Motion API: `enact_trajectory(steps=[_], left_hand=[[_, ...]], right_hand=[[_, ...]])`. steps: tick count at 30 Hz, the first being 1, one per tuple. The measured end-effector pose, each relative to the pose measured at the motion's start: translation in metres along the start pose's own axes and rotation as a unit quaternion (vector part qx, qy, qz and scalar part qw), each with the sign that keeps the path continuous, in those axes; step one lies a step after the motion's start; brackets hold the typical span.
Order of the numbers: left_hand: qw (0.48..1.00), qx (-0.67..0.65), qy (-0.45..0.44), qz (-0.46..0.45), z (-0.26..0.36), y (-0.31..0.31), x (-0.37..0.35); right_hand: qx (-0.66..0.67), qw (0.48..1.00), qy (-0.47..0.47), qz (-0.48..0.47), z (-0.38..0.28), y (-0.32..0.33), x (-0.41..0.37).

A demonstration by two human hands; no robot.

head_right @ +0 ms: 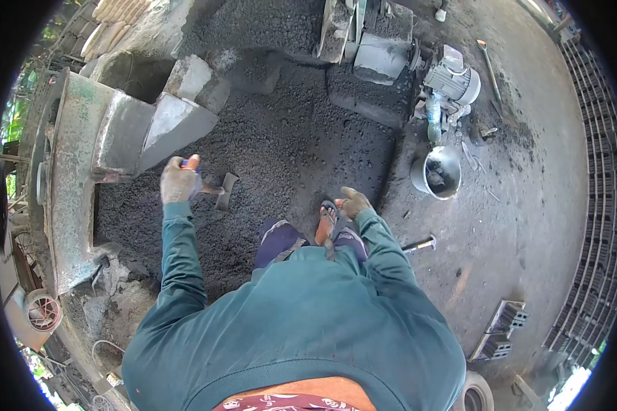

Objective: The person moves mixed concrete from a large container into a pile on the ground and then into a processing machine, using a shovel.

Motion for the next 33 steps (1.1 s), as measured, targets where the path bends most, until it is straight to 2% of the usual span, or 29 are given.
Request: enact_trajectory(steps=[2, 3, 5, 7, 8, 9, 10, 11, 12, 13, 14, 15, 16, 17, 18, 19, 20, 22, 23, 24, 26, 27, 28, 30, 31, 33], left_hand=[[0.988, -0.124, 0.007, -0.093, 0.023, -0.041, 0.0], [0.99, -0.101, -0.029, -0.09, 0.042, -0.054, -0.005], [0.987, -0.099, -0.091, -0.085, 0.071, -0.089, -0.019], [0.982, -0.122, -0.117, -0.083, 0.078, -0.133, -0.035], [0.982, -0.121, -0.118, -0.082, 0.07, -0.156, -0.041], [0.984, -0.15, -0.091, -0.041, 0.033, -0.197, -0.041], [0.981, -0.181, -0.066, 0.004, 0.004, -0.226, -0.038], [0.963, -0.187, 0.171, -0.087, -0.031, -0.246, -0.044], [0.848, -0.414, 0.287, -0.165, -0.046, -0.272, -0.057], [0.66, -0.61, 0.376, -0.227, -0.046, -0.295, -0.071], [0.525, -0.713, 0.41, -0.221, -0.043, -0.307, -0.077], [0.377, -0.782, 0.451, -0.206, -0.038, -0.315, -0.084], [0.34, -0.806, 0.462, -0.145, -0.032, -0.308, -0.069], [0.299, -0.823, 0.475, -0.086, -0.026, -0.303, -0.059], [0.256, -0.831, 0.494, -0.028, -0.023, -0.3, -0.06], [0.269, -0.834, 0.481, -0.02, -0.016, -0.294, -0.049], [0.246, -0.844, 0.474, -0.043, -0.009, -0.309, -0.037], [0.202, -0.863, 0.455, -0.087, -0.004, -0.35, -0.007], [0.193, -0.868, 0.44, -0.122, 0.01, -0.356, 0.005], [0.234, -0.851, 0.449, -0.138, 0.022, -0.364, 0.014], [0.316, -0.81, 0.465, -0.168, 0.042, -0.376, 0.037], [0.322, -0.795, 0.487, -0.165, 0.048, -0.378, 0.055], [0.344, -0.776, 0.49, -0.198, 0.052, -0.379, 0.078], [0.383, -0.733, 0.496, -0.266, 0.064, -0.378, 0.128], [0.448, -0.709, 0.479, -0.26, 0.069, -0.356, 0.162], [0.456, -0.717, 0.449, -0.276, 0.067, -0.386, 0.233]], right_hand=[[0.108, 0.987, 0.067, -0.095, -0.054, -0.031, -0.012], [0.153, 0.972, 0.104, -0.144, -0.095, -0.053, -0.033], [0.137, 0.966, 0.123, -0.183, -0.154, -0.09, -0.058], [0.086, 0.976, 0.134, -0.15, -0.19, -0.119, -0.06], [0.021, 0.986, 0.11, -0.128, -0.195, -0.132, -0.051], [-0.083, 0.983, 0.165, -0.009, -0.176, -0.132, -0.014], [-0.186, 0.951, 0.222, 0.11, -0.16, -0.131, 0.02], [-0.126, 0.958, 0.225, 0.128, -0.16, -0.13, 0.025], [-0.013, 0.979, 0.188, 0.076, -0.155, -0.133, 0.029], [0.097, 0.984, 0.146, 0.024, -0.151, -0.136, 0.033], [0.204, 0.974, 0.098, -0.028, -0.145, -0.14, 0.033], [0.131, 0.985, 0.106, -0.028, -0.156, -0.136, 0.002], [-0.151, 0.964, 0.201, 0.086, -0.185, -0.118, -0.039], [-0.14, 0.965, 0.211, 0.064, -0.21, -0.099, -0.067], [0.037, 0.983, 0.178, -0.021, -0.218, -0.078, -0.083], [-0.005, 0.969, 0.249, -0.014, -0.243, -0.046, -0.105], [0.119, 0.968, 0.207, -0.084, -0.257, -0.021, -0.126], [0.183, 0.963, 0.19, -0.062, -0.279, 0.027, -0.158], [0.167, 0.971, 0.169, -0.01, -0.27, 0.049, -0.153], [0.151, 0.977, 0.146, 0.043, -0.249, 0.071, -0.144], [0.299, 0.935, 0.052, 0.184, -0.146, 0.121, -0.091], [0.303, 0.937, 0.026, 0.172, -0.149, 0.1, -0.084], [0.307, 0.938, -0.005, 0.161, -0.152, 0.073, -0.08], [0.383, 0.908, -0.003, 0.172, -0.066, 0.078, -0.011], [0.431, 0.887, -0.028, 0.162, -0.089, 0.055, 0.008], [0.493, 0.854, -0.06, 0.155, -0.14, -0.009, 0.044]])
Point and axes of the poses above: each hand's wrist, its own x-axis towards the middle knuckle, its own y-axis out of the back of the hand, z = x × y, the point moved 7 cm from there along x, towards the middle knuckle, and after that the axes turned 5 degrees about -z, right-handed, at the moved point
